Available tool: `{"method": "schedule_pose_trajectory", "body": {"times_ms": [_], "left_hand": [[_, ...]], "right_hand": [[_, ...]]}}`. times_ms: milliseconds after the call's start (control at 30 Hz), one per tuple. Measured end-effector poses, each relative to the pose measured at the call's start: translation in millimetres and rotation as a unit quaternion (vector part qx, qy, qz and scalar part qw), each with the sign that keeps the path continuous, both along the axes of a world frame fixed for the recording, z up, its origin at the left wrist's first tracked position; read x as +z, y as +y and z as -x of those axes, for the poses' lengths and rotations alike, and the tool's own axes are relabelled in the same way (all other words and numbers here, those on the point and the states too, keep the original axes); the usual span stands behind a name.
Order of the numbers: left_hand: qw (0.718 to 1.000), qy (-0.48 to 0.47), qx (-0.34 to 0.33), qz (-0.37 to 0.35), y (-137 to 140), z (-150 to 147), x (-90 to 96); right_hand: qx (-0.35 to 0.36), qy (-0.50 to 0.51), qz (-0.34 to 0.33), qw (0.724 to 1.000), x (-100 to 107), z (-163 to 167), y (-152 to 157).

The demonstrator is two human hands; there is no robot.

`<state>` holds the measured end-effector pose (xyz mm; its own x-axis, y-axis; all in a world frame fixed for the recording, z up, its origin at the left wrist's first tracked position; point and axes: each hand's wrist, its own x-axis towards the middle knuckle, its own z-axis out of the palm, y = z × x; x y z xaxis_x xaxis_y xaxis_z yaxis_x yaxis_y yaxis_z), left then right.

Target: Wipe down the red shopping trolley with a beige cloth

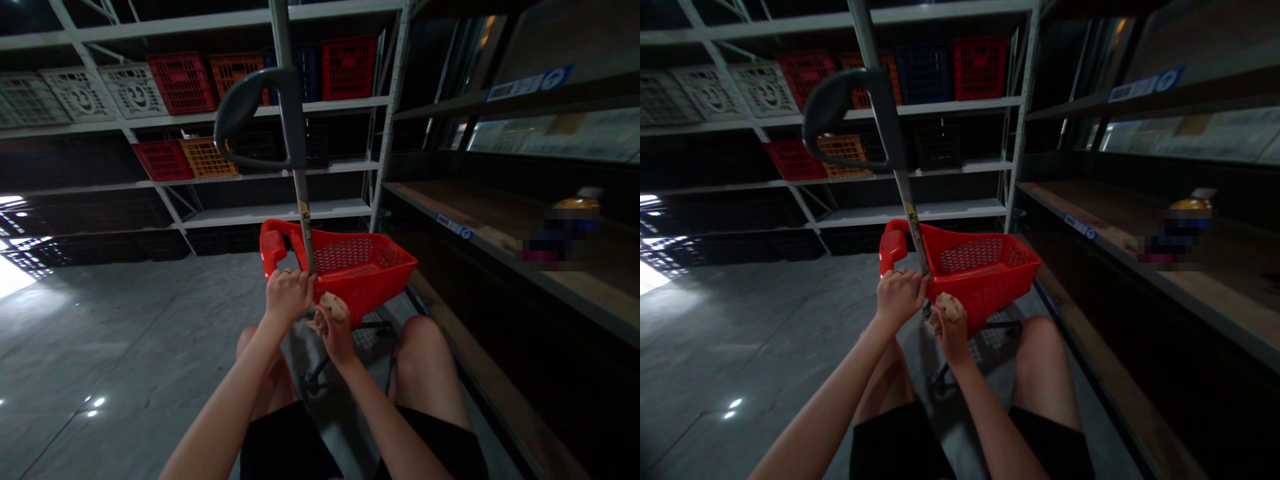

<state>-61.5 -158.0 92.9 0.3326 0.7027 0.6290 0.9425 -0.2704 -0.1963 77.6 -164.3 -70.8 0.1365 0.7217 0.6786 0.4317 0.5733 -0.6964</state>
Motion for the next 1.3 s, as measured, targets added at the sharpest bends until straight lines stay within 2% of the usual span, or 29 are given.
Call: {"method": "schedule_pose_trajectory", "body": {"times_ms": [100, 167, 233, 367, 433, 467, 533, 600, 667, 733, 833, 933, 1033, 1200, 1300], "left_hand": [[1.000, 0.002, -0.001, -0.010, -1.1, -2.8, -0.8], [1.000, 0.003, -0.003, -0.017, -1.2, -4.0, -1.7], [1.000, 0.005, -0.002, -0.022, -1.1, -5.1, -2.6], [0.999, 0.006, -0.003, -0.033, -1.2, -7.5, -3.9], [0.999, 0.015, -0.012, -0.043, -1.9, -8.4, -4.0], [0.999, 0.021, -0.016, -0.048, -2.5, -8.8, -3.9], [0.998, 0.025, -0.020, -0.058, -3.8, -9.7, -3.6], [0.997, 0.023, -0.018, -0.072, -4.4, -10.5, -3.2], [0.996, 0.023, -0.021, -0.084, -4.2, -11.0, -3.0], [0.995, 0.025, -0.023, -0.089, -3.0, -11.0, -3.2], [0.996, 0.021, -0.021, -0.087, -0.7, -10.8, -4.1], [0.996, 0.006, -0.017, -0.086, 1.8, -11.6, -6.0], [0.995, -0.008, -0.014, -0.099, 3.6, -13.2, -7.7], [0.997, -0.021, -0.002, -0.072, 2.4, -14.0, -6.0], [0.998, -0.011, -0.002, -0.057, -0.2, -13.1, -3.2]], "right_hand": [[-0.047, 0.015, 0.017, 0.999, -31.2, -2.7, -6.6], [-0.084, 0.037, 0.025, 0.995, -31.1, -5.9, -4.9], [-0.112, 0.068, 0.008, 0.991, -8.9, -8.5, -0.5], [-0.101, 0.078, -0.107, 0.986, 66.2, -5.4, 9.3], [-0.072, 0.028, -0.129, 0.989, 87.1, -0.8, 13.6], [-0.060, 0.006, -0.134, 0.989, 88.6, 0.4, 16.1], [-0.057, -0.017, -0.143, 0.988, 75.9, -2.6, 22.9], [-0.083, -0.012, -0.130, 0.988, 51.9, -16.8, 33.7], [-0.114, 0.001, -0.081, 0.990, 30.1, -42.9, 49.2], [-0.131, 0.006, -0.016, 0.991, 18.7, -77.4, 68.0], [-0.150, 0.006, 0.038, 0.988, 20.6, -127.2, 94.3], [-0.193, 0.021, 0.056, 0.979, 32.3, -145.0, 104.4], [-0.172, 0.016, 0.041, 0.984, 44.9, -114.4, 87.6], [-0.053, 0.032, -0.033, 0.997, 69.0, -16.5, 24.4], [-0.039, 0.066, -0.049, 0.996, 63.5, 20.3, 4.0]]}}
